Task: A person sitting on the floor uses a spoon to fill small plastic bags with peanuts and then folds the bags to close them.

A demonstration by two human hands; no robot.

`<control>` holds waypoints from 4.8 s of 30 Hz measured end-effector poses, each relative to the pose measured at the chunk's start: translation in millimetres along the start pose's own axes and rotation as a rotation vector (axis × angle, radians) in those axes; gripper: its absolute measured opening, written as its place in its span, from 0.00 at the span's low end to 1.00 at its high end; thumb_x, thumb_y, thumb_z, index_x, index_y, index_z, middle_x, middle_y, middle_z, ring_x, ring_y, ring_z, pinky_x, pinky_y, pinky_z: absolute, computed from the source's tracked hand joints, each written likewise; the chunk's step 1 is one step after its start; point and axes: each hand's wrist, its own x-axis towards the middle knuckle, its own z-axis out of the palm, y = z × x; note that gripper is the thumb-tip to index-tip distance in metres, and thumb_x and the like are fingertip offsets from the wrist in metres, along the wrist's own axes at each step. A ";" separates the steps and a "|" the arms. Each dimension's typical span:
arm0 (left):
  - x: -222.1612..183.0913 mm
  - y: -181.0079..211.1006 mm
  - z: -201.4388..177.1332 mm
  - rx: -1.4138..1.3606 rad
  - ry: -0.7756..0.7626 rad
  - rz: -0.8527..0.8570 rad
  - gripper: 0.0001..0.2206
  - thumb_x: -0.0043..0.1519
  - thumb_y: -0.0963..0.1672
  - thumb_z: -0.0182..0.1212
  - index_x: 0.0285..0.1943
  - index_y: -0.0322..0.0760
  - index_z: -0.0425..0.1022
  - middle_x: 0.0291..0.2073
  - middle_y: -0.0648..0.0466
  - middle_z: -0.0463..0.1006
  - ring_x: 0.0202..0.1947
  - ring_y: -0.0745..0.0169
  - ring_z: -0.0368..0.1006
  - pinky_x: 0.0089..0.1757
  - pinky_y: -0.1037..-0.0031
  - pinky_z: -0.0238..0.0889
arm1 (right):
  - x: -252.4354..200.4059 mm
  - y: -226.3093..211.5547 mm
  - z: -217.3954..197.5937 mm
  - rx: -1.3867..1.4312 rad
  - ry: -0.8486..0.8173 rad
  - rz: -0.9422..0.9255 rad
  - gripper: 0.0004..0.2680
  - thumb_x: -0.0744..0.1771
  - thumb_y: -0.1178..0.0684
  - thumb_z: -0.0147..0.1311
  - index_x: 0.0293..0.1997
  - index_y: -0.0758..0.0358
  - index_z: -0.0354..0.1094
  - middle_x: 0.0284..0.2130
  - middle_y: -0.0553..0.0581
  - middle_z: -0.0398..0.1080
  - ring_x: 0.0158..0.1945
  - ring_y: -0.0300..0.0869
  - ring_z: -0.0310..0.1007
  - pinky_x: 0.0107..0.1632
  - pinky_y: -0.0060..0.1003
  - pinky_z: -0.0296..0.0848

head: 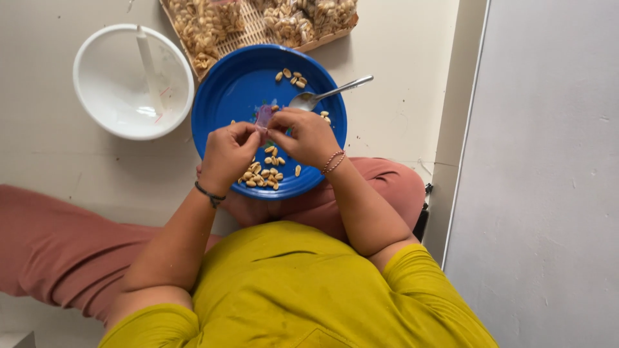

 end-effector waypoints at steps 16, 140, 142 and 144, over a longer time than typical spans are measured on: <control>16.8 11.9 -0.7 0.480 -0.051 -0.015 0.08 0.57 0.45 0.58 0.29 0.43 0.82 0.16 0.53 0.77 0.22 0.45 0.76 0.27 0.60 0.68 | -1.4 3.9 -3.0 -0.254 -0.192 -0.033 0.04 0.67 0.59 0.57 0.41 0.58 0.77 0.37 0.55 0.78 0.37 0.47 0.81 0.41 0.37 0.79; -47.8 -25.2 -57.8 0.390 0.451 0.446 0.20 0.64 0.48 0.77 0.61 0.40 0.80 0.51 0.54 0.84 0.62 0.52 0.74 0.64 0.32 0.15 | 6.0 87.9 -6.3 0.578 -0.311 0.146 0.04 0.69 0.59 0.59 0.46 0.63 0.77 0.41 0.56 0.76 0.35 0.33 0.75 0.40 0.22 0.80; -46.2 -28.3 -59.4 0.389 0.454 0.482 0.19 0.66 0.49 0.76 0.62 0.38 0.80 0.53 0.48 0.84 0.62 0.50 0.74 0.63 0.32 0.13 | -0.5 93.5 -32.6 0.422 -0.282 -0.054 0.04 0.70 0.59 0.58 0.48 0.67 0.75 0.41 0.60 0.75 0.37 0.39 0.76 0.44 0.29 0.80; -45.9 -32.2 -57.5 0.386 0.449 0.481 0.19 0.66 0.49 0.76 0.62 0.38 0.80 0.53 0.49 0.84 0.62 0.50 0.74 0.62 0.32 0.13 | -8.6 88.2 -46.7 0.474 -0.218 -0.096 0.04 0.71 0.61 0.55 0.49 0.68 0.74 0.39 0.60 0.74 0.36 0.40 0.76 0.43 0.29 0.79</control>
